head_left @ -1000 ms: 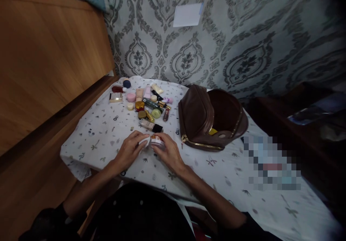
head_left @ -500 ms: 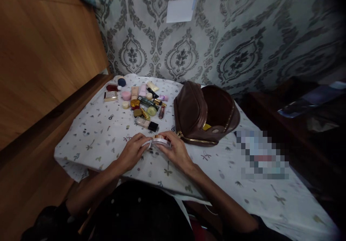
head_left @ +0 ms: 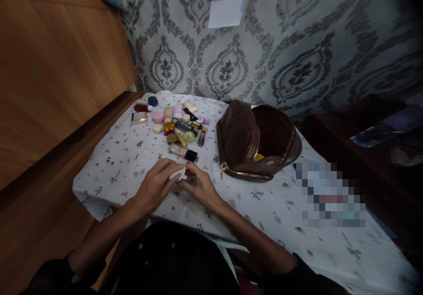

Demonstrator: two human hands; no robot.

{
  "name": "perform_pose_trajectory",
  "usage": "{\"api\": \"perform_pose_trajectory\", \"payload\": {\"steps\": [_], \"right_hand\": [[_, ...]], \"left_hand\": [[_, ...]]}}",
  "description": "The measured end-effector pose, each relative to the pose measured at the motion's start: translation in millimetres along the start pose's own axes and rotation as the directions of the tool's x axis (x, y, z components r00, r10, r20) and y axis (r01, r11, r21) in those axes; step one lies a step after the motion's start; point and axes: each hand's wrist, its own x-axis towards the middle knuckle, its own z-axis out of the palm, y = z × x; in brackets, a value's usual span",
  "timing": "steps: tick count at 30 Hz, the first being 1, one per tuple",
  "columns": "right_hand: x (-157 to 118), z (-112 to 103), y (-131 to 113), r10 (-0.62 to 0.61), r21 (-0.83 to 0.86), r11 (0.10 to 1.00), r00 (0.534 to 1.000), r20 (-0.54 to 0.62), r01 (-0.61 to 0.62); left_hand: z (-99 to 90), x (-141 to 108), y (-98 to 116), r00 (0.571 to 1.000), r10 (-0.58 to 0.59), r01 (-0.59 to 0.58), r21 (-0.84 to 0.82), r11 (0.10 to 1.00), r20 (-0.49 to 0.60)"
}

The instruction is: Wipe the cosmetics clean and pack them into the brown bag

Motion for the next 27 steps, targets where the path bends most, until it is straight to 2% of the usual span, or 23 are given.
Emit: {"api": "perform_pose_trajectory", "payload": {"steps": [7, 11, 14, 18, 22, 27], "right_hand": [[-5.5, -15.7, -2.6, -0.007, -0.11, 0.994, 1.0, -0.024, 0.005], [-8.8, -22.3, -0.9, -0.005, -0.153, 0.988, 1.0, -0.028, 0.001], [-13.4, -28.1, 4.8, 0.028, -0.14, 0.99, 0.999, -0.03, -0.032], [-19.3, -37.0, 7.4, 0.085, -0.193, 0.978, 0.996, -0.002, -0.084], [-21.0, -41.9, 0.2, 0.058, -0.307, 0.951, 0.998, 0.033, -0.045], [-20.4, -45.6, -6.0, -0.001, -0.321, 0.947, 1.0, 0.027, 0.009]], "left_hand": [[13.9, 0.2, -0.1, 0.998, 0.066, -0.066, 0.044, 0.997, -0.006], [15.3, -3.9, -8.4, 0.999, 0.011, -0.012, -0.023, 1.0, -0.045], [16.9, -11.9, -16.7, 0.994, -0.087, 0.081, -0.101, 0.992, -0.059], [24.7, -24.8, -22.0, 0.98, -0.2, 0.199, -0.168, 0.965, 0.015], [34.4, -31.2, -18.6, 0.973, -0.208, 0.224, -0.19, 0.956, 0.101], [35.7, -22.5, -8.9, 0.986, -0.161, 0.168, -0.212, 0.963, 0.053]]}}
